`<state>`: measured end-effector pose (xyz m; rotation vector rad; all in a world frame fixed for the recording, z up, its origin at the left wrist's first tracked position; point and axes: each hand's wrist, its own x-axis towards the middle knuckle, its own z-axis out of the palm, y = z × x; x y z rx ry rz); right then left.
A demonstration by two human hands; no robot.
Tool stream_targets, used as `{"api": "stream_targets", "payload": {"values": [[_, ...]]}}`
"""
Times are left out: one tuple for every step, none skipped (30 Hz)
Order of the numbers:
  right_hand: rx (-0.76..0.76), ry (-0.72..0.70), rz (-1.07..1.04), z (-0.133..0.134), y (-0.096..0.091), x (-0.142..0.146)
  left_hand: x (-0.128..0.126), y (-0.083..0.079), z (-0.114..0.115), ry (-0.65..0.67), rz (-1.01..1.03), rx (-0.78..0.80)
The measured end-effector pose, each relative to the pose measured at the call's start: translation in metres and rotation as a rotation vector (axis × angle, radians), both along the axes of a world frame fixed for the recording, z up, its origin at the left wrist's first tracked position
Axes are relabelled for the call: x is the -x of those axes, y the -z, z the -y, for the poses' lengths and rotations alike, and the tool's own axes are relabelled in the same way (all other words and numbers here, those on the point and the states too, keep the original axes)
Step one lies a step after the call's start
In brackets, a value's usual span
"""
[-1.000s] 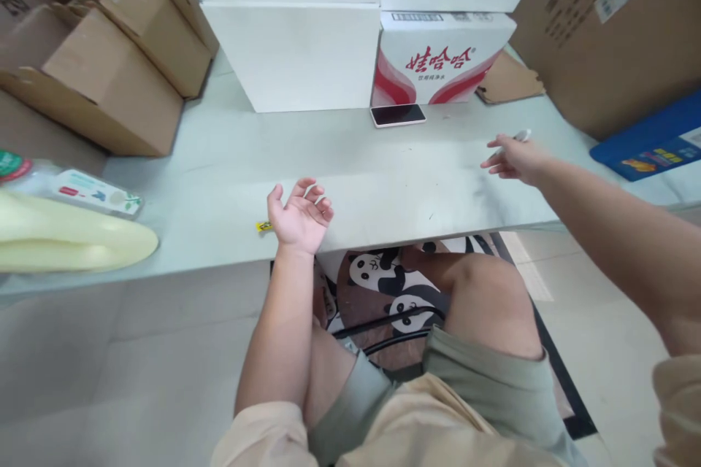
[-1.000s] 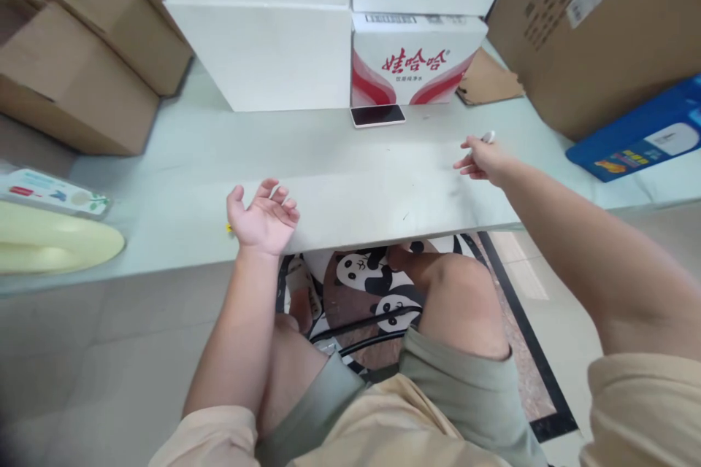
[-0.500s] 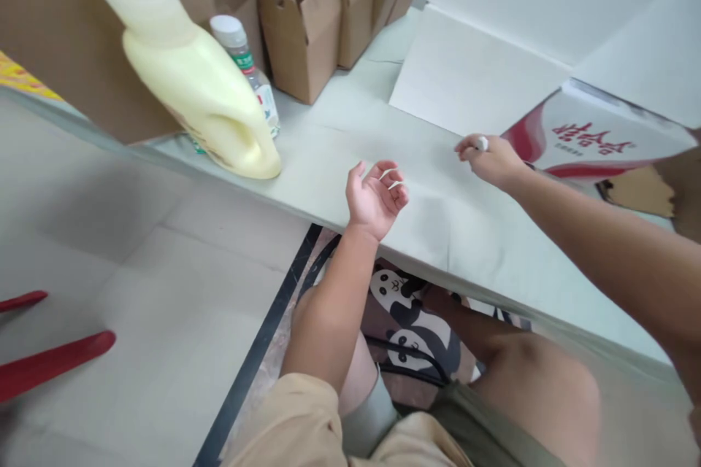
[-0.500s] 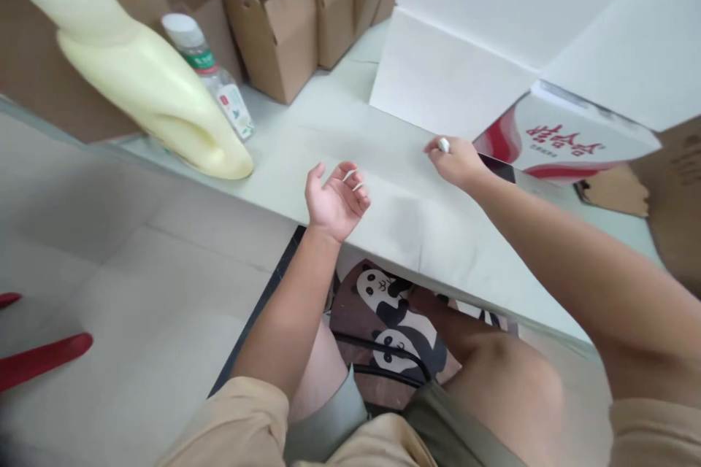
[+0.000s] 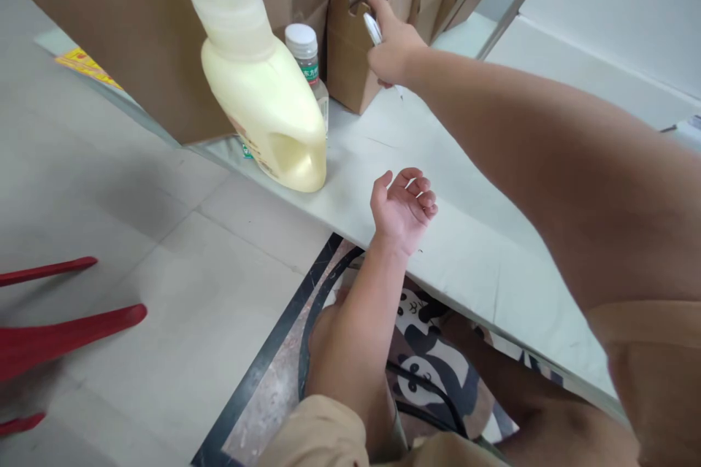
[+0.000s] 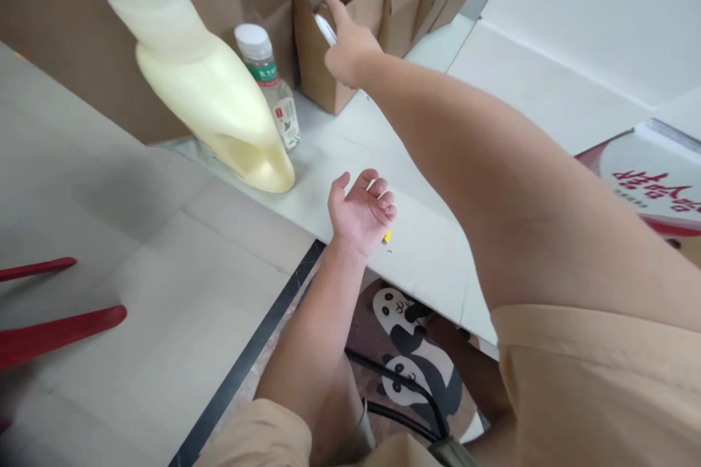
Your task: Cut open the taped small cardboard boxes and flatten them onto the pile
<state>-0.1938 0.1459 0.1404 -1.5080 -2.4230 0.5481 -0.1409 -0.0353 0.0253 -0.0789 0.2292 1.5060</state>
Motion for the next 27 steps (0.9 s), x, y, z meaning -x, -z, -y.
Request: {"api": "stream_targets", "payload": {"values": [[-0.003,0.049,0.019,-0.005,0.001,0.003,0.0,0.001,0.0,0.003,-0.005,0.0],[-0.015,0.094,0.031,-0.009,0.002,0.002,0.001,0.001,0.0,0.007,-0.012,0.002],[-0.033,0.126,0.035,-0.013,0.004,-0.001,0.001,0.002,-0.001,0.008,-0.02,0.006],[-0.045,0.146,0.039,-0.016,0.006,-0.006,0.001,0.001,-0.001,0.007,-0.026,0.012],[-0.047,0.155,0.047,-0.017,0.008,-0.014,0.001,0.0,-0.002,0.005,-0.031,0.02],[-0.04,0.163,0.061,-0.018,0.01,-0.024,0.001,0.0,-0.002,0.001,-0.036,0.03],[-0.029,0.167,0.078,-0.017,0.011,-0.034,0.001,-0.002,-0.002,-0.003,-0.042,0.037],[-0.023,0.168,0.095,-0.015,0.011,-0.046,0.001,-0.003,-0.002,-0.006,-0.051,0.042],[-0.032,0.171,0.111,-0.011,0.01,-0.059,0.0,-0.004,-0.002,-0.01,-0.063,0.045],[-0.053,0.173,0.123,-0.006,0.009,-0.072,-0.001,-0.005,-0.002,-0.016,-0.081,0.047],[-0.084,0.171,0.134,0.0,0.007,-0.087,-0.002,-0.006,-0.002,-0.026,-0.104,0.048],[-0.12,0.166,0.144,0.008,0.005,-0.103,-0.004,-0.006,-0.001,-0.042,-0.132,0.053],[-0.157,0.161,0.156,0.016,0.003,-0.121,-0.005,-0.007,-0.001,-0.063,-0.163,0.062],[-0.193,0.157,0.166,0.026,0.001,-0.142,-0.007,-0.008,-0.001,-0.091,-0.196,0.074],[-0.226,0.17,0.175,0.038,-0.001,-0.164,-0.008,-0.008,-0.001,-0.123,-0.229,0.086],[-0.254,0.19,0.18,0.05,-0.001,-0.188,-0.01,-0.007,-0.001,-0.156,-0.263,0.097],[-0.274,0.218,0.159,0.064,-0.001,-0.214,-0.012,-0.006,-0.002,-0.191,-0.299,0.106],[-0.288,0.262,0.127,0.079,0.0,-0.241,-0.014,-0.004,-0.003,-0.227,-0.341,0.114],[-0.3,0.306,0.101,0.095,0.002,-0.269,-0.017,-0.002,-0.004,-0.262,-0.395,0.12],[-0.333,0.321,0.077,0.113,0.005,-0.296,-0.02,0.001,-0.006,-0.299,-0.462,0.121],[-0.386,0.32,0.042,0.131,0.009,-0.322,-0.024,0.004,-0.007,-0.337,-0.54,0.114],[-0.435,0.31,0.006,0.149,0.013,-0.346,-0.029,0.007,-0.008,-0.375,-0.627,0.094],[-0.487,0.301,-0.03,0.167,0.017,-0.366,-0.036,0.009,-0.009,-0.412,-0.715,0.057],[-0.533,0.305,-0.071,0.184,0.021,-0.383,-0.043,0.01,-0.01,-0.437,-0.795,0.001],[-0.544,0.316,-0.095,0.198,0.026,-0.396,-0.052,0.009,-0.01,-0.442,-0.859,-0.07],[-0.546,0.335,-0.111,0.209,0.032,-0.406,-0.062,0.009,-0.01,-0.424,-0.902,-0.147],[-0.545,0.359,-0.124,0.217,0.039,-0.413,-0.073,0.007,-0.009,-0.387,-0.924,-0.22]]}}
